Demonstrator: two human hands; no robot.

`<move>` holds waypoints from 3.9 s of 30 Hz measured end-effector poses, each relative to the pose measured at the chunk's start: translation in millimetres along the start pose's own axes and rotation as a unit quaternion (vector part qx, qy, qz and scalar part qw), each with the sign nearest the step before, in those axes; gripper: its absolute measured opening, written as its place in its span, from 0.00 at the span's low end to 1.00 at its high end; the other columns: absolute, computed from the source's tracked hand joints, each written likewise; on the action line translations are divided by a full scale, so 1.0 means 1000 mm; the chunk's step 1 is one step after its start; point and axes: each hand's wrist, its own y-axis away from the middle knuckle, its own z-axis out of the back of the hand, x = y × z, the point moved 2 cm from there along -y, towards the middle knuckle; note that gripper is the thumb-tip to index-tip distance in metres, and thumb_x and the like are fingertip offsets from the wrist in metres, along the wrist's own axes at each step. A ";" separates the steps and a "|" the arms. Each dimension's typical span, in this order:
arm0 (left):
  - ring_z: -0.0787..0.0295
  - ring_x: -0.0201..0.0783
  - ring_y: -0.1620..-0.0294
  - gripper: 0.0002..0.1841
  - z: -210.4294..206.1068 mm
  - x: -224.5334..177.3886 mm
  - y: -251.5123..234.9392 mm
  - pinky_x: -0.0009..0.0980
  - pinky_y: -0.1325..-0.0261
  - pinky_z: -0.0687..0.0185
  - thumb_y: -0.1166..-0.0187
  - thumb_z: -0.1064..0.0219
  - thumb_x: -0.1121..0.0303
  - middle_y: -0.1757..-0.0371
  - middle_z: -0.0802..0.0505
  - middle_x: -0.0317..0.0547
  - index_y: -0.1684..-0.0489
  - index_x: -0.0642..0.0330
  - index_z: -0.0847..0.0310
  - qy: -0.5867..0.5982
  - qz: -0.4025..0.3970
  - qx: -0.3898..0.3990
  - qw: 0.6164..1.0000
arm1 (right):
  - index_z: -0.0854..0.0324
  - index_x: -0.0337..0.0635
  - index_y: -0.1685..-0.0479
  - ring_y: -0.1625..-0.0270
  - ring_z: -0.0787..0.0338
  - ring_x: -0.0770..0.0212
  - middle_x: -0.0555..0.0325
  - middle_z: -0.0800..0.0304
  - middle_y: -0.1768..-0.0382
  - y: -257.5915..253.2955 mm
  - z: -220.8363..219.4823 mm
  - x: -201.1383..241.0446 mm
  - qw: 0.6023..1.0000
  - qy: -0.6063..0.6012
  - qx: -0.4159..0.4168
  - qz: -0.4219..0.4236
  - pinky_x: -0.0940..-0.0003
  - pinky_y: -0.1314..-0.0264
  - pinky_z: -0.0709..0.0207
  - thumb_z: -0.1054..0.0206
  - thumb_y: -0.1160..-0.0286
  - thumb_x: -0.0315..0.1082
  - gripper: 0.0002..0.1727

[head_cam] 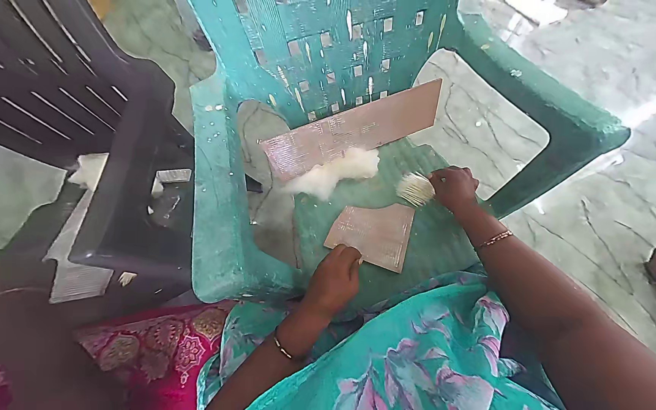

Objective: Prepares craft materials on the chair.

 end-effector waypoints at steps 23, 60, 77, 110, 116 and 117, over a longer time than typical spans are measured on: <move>0.19 0.28 0.69 0.13 0.001 0.013 -0.015 0.26 0.63 0.20 0.11 0.45 0.65 0.58 0.14 0.43 0.43 0.67 0.23 0.310 0.176 -0.035 0.933 | 0.06 0.50 0.46 0.27 0.20 0.32 0.46 0.10 0.37 0.002 -0.048 0.108 0.900 -0.031 -0.081 0.427 0.26 0.32 0.33 0.26 0.27 0.37 0.12; 0.20 0.21 0.67 0.16 -0.007 0.018 -0.017 0.18 0.62 0.22 0.15 0.39 0.68 0.53 0.12 0.39 0.38 0.71 0.22 0.459 0.084 -0.109 0.878 | 0.13 0.38 0.60 0.68 0.16 0.73 0.64 0.13 0.71 0.109 -0.016 0.092 0.853 -0.471 0.225 0.020 0.76 0.58 0.20 0.35 0.18 0.27 0.06; 0.23 0.24 0.74 0.01 0.002 0.015 -0.020 0.20 0.69 0.25 0.17 0.35 0.75 0.70 0.14 0.35 0.59 0.61 0.18 0.512 0.181 -0.094 0.834 | 0.13 0.39 0.50 0.63 0.18 0.73 0.62 0.12 0.64 0.117 -0.046 0.101 0.886 -0.382 0.261 0.022 0.75 0.56 0.23 0.32 0.17 0.34 0.08; 0.25 0.24 0.76 0.07 -0.002 0.010 -0.021 0.19 0.71 0.28 0.13 0.37 0.71 0.64 0.12 0.38 0.50 0.63 0.15 0.483 0.203 -0.040 0.851 | 0.14 0.39 0.61 0.70 0.22 0.75 0.64 0.15 0.72 0.104 -0.035 0.089 0.895 -0.380 0.232 0.019 0.77 0.64 0.27 0.31 0.20 0.28 0.03; 0.22 0.27 0.74 0.08 0.000 0.012 -0.019 0.26 0.66 0.24 0.15 0.33 0.67 0.71 0.14 0.38 0.60 0.63 0.13 0.303 0.218 0.004 0.928 | 0.11 0.41 0.59 0.68 0.18 0.70 0.61 0.12 0.70 0.107 -0.030 0.083 0.943 -0.253 0.215 0.032 0.67 0.60 0.24 0.29 0.20 0.32 0.05; 0.21 0.29 0.71 0.09 0.001 0.011 -0.019 0.29 0.63 0.23 0.15 0.33 0.66 0.69 0.13 0.40 0.58 0.63 0.13 0.273 0.219 0.023 0.936 | 0.10 0.41 0.58 0.66 0.16 0.68 0.59 0.10 0.68 0.108 -0.029 0.083 0.950 -0.227 0.211 0.041 0.64 0.58 0.22 0.29 0.20 0.33 0.05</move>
